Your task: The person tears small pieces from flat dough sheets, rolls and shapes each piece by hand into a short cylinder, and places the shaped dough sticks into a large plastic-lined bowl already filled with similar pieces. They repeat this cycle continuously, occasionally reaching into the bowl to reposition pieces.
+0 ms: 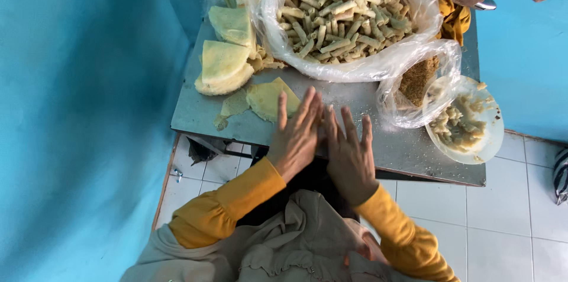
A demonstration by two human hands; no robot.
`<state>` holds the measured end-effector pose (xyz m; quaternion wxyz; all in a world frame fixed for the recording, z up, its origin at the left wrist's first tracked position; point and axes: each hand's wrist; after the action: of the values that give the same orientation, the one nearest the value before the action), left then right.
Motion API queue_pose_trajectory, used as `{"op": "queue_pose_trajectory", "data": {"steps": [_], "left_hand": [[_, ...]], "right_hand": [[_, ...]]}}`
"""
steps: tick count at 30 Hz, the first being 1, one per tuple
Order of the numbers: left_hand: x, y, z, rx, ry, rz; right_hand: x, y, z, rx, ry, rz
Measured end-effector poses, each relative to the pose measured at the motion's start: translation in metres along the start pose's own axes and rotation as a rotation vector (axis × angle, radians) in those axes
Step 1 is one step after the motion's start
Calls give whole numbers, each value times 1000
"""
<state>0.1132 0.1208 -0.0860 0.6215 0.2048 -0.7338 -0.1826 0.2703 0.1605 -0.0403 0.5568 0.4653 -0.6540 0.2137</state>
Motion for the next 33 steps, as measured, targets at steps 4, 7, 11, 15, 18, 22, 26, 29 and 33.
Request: {"op": "queue_pose_trajectory", "data": {"steps": [4, 7, 11, 15, 18, 22, 26, 29, 33], "left_hand": [[8, -9, 28, 102, -35, -239], [20, -16, 48, 378, -411, -251], [29, -13, 57, 448, -630, -421], [33, -15, 58, 520, -776, -449], [31, -18, 57, 596, -967, -450], [27, -18, 61, 613, -1154, -485], [27, -25, 63, 617, -1162, -543], [26, -27, 61, 653, -1133, -604], [24, -24, 65, 610, -1145, -548]], "right_hand": [[-3, 9, -34, 103, 173, -105], [-10, 15, -41, 37, 513, -161], [-18, 39, -38, 99, 681, -194], [11, 64, -63, 48, 389, -340], [39, 81, -71, -42, 195, -418], [32, 87, 12, 161, 495, -408], [-3, 104, 63, 62, 735, -355], [-15, 116, 57, -27, 872, -249], [-10, 117, 41, -230, 1242, -121]]}}
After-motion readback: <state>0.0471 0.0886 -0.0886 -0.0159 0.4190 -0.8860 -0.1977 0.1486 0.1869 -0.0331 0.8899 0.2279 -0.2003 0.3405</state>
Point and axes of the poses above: each hand's wrist, its own y-axis towards the middle knuckle, its own x-axis out of the back of the hand, z = x × y, and after that the axes turned 3 degrees about x, right-handed
